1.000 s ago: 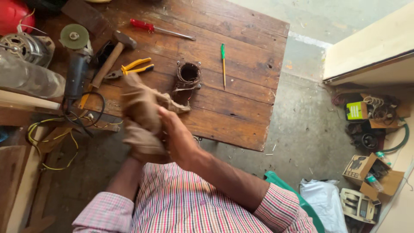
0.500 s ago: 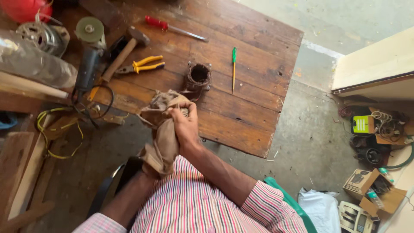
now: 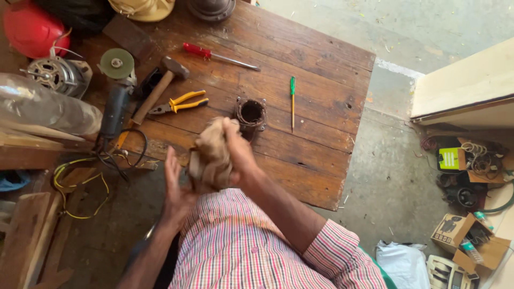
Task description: The person holds an electric motor stator on a wooden workbench and uses a green-handled screwdriver to pry and scrape the old copper windings and insulation from the stator slots, working around the rim. They occasionally reposition the stator, wipe their hands with a cloth, and resume prying out the winding material.
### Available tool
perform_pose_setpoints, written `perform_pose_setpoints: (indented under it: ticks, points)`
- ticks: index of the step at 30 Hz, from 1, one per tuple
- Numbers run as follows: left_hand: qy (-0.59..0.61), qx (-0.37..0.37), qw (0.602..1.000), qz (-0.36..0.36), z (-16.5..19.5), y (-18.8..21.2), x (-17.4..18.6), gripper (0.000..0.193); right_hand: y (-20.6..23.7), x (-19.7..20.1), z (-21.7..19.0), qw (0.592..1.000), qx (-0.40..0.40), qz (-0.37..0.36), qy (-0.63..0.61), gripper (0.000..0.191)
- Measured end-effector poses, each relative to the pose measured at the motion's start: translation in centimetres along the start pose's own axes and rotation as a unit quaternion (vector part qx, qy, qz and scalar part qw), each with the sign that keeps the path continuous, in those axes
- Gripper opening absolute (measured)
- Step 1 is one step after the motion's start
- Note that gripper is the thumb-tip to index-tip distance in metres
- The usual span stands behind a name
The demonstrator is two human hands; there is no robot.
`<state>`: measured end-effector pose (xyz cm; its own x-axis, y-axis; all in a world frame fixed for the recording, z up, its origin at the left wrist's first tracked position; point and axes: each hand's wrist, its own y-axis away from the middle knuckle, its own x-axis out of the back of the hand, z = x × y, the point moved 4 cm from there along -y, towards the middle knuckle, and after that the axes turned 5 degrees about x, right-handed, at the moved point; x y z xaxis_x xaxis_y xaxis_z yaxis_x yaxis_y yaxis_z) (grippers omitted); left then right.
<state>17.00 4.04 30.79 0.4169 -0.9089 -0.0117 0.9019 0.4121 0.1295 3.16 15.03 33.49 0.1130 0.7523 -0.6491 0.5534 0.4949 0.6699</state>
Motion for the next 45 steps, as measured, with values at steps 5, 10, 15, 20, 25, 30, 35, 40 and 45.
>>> perform_pose_setpoints:
  ticks: [5,10,15,20,25,30,35,40,45]
  points:
    - [0.248,0.132,0.954,0.104,-2.0,-3.9,1.0,0.053,-1.0,-1.4,2.2,0.971,0.080,-0.035,0.224,0.033]
    - [0.061,0.005,0.954,0.292,0.1,-6.7,5.8,0.052,-2.4,2.5,1.0,0.824,0.230,-0.118,0.504,0.041]
    - [-0.253,-0.121,0.923,0.264,3.9,-11.6,8.7,0.052,-2.4,11.1,-1.3,0.742,0.273,0.065,0.609,0.026]
    - [-0.423,-0.164,0.882,0.129,2.2,-15.4,3.8,0.046,-0.5,18.6,-0.7,0.868,0.154,0.212,0.422,0.022]
    - [-0.437,-0.162,0.880,-0.087,-3.0,-17.4,-7.5,0.031,1.0,21.1,-0.2,0.853,0.190,0.322,0.365,0.020]
    - [-0.431,-0.201,0.870,-0.128,-3.7,-19.4,-13.7,0.032,3.2,23.4,2.1,0.846,0.220,0.405,0.268,0.018]
    - [-0.421,-0.254,0.859,-0.146,-4.8,-19.1,-13.4,0.013,5.7,26.5,4.3,0.799,0.252,0.483,0.255,0.014]
    - [-0.499,-0.325,0.778,-0.200,-7.1,-16.5,-10.8,0.013,6.8,28.2,5.7,0.779,0.215,0.552,0.205,0.014]
    - [-0.503,-0.352,0.767,-0.185,-8.0,-16.1,-10.7,0.020,5.1,27.2,3.2,0.777,0.285,0.508,0.238,0.013]
